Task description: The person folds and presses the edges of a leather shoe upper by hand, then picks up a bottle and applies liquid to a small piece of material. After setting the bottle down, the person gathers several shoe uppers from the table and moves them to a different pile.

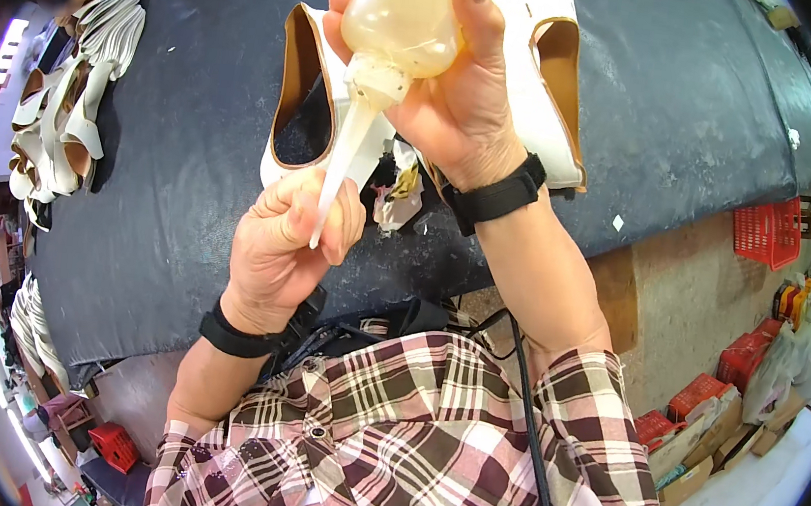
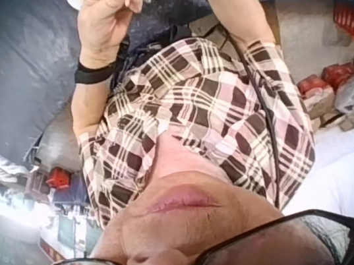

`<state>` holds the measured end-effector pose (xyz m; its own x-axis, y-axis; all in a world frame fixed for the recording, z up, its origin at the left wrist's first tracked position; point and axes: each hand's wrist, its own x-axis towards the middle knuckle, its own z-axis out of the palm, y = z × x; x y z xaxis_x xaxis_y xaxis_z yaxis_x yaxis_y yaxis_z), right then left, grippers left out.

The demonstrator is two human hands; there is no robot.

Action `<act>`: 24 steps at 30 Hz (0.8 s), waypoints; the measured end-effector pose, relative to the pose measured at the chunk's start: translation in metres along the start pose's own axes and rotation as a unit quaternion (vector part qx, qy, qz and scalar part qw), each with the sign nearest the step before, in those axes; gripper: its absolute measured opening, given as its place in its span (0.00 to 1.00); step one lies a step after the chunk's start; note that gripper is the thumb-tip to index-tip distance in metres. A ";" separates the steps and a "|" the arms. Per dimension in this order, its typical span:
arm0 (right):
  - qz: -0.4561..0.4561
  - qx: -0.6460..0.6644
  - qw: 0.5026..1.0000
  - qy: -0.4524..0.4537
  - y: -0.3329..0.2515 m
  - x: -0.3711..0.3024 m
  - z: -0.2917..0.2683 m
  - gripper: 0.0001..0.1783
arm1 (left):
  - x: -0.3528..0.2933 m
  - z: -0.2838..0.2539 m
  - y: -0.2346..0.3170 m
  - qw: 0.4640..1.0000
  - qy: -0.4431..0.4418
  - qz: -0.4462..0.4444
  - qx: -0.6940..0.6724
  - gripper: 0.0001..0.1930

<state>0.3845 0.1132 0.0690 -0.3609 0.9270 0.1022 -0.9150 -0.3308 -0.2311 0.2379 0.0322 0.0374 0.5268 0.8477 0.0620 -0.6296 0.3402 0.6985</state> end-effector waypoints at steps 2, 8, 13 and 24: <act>0.005 -0.012 0.999 -0.032 -0.002 0.009 -0.028 0.41 | -0.001 0.000 -0.001 1.000 0.017 0.007 -0.010 0.13; -0.017 -0.010 1.000 0.021 0.015 0.012 -0.009 0.38 | 0.009 0.021 0.005 0.983 -0.025 0.106 -0.145 0.15; 0.023 0.147 0.989 -0.013 0.018 0.012 -0.015 0.33 | 0.009 0.031 0.027 0.974 0.096 0.129 -0.160 0.14; -0.068 -0.043 0.996 0.049 0.018 0.003 -0.012 0.33 | -0.031 0.008 0.023 0.963 0.255 0.079 0.040 0.12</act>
<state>0.3697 0.1122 0.0534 -0.2108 0.9765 0.0444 -0.9342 -0.1879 -0.3032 0.2115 0.0106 0.0572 0.0671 0.9829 -0.1718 -0.6228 0.1758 0.7624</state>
